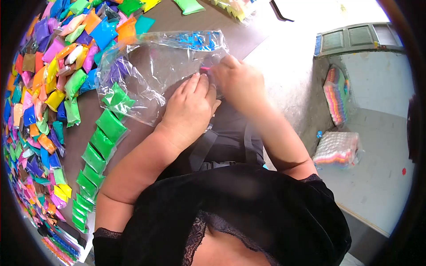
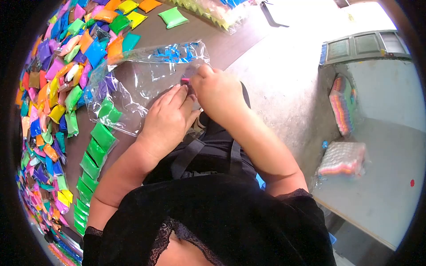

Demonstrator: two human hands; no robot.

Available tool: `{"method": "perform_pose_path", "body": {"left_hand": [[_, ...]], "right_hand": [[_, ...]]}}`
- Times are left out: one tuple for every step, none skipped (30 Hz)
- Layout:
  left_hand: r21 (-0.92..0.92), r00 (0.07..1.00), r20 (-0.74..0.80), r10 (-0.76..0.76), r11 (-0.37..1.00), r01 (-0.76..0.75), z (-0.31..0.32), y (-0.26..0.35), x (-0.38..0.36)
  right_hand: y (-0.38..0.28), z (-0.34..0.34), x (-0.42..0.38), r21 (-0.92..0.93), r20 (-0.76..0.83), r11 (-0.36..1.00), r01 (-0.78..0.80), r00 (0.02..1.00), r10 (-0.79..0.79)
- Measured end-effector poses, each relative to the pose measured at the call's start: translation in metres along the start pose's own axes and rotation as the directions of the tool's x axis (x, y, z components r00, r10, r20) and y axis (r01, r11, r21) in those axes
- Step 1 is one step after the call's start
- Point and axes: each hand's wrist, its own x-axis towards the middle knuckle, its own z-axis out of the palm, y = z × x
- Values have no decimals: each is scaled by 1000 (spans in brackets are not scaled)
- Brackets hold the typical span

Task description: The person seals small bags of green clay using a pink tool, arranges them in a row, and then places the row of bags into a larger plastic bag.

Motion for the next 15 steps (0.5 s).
{"method": "perform_pose_path", "body": {"left_hand": [[-15, 1000, 4, -3, 1000, 3, 0, 0, 0], [-31, 1000, 7, -7, 999, 7, 0, 0, 0], [-36, 1000, 5, -9, 999, 9, 0, 1, 0], [-22, 1000, 10, -12, 1000, 13, -1, 1, 1], [-6, 1000, 17, -14, 1000, 14, -1, 2, 1], [-6, 1000, 18, -14, 1000, 14, -1, 2, 0], [-5, 1000, 14, -10, 1000, 11, 0, 1, 0], [-4, 1000, 10, -6, 1000, 6, 0, 1, 1], [-3, 1000, 10, -6, 1000, 6, 0, 0, 1], [-4, 1000, 8, -6, 1000, 6, 1, 0, 0], [-5, 1000, 7, -7, 1000, 7, 2, 0, -1], [-5, 1000, 9, -13, 1000, 13, 2, 0, -2], [9, 1000, 25, -18, 1000, 18, 1, 1, -1], [24, 999, 42, -21, 1000, 20, 0, 2, 0], [25, 999, 47, -20, 1000, 19, 0, 2, -1]], "right_hand": [[0, 2, -1, -5, 0, 1000, 0, 1000, 0], [0, 6, -3, 3, -8, 1000, 4, 1000, -4], [0, 8, -5, 12, -12, 1000, 8, 1000, -8], [0, 9, -3, 12, -9, 1000, 9, 1000, -9], [1, 9, 1, 27, -6, 999, -41, 999, 41], [1, 9, 4, 42, -3, 995, -91, 996, 92], [1, 5, 4, 42, -3, 995, -92, 996, 92], [0, 1, 3, 34, 23, 996, -80, 997, 79], [-2, -1, 2, 26, 51, 997, -67, 997, 66], [-3, 0, 0, 27, 52, 997, -66, 997, 64], [-4, 3, -2, 51, 40, 998, -41, 998, 39], [-4, 5, -3, 76, 29, 997, -14, 1000, 12], [-3, 7, -1, 66, 44, 997, -50, 998, 47], [0, 10, 4, 55, 57, 994, -89, 995, 86], [0, 11, 3, 59, 58, 994, -92, 994, 89]]}}
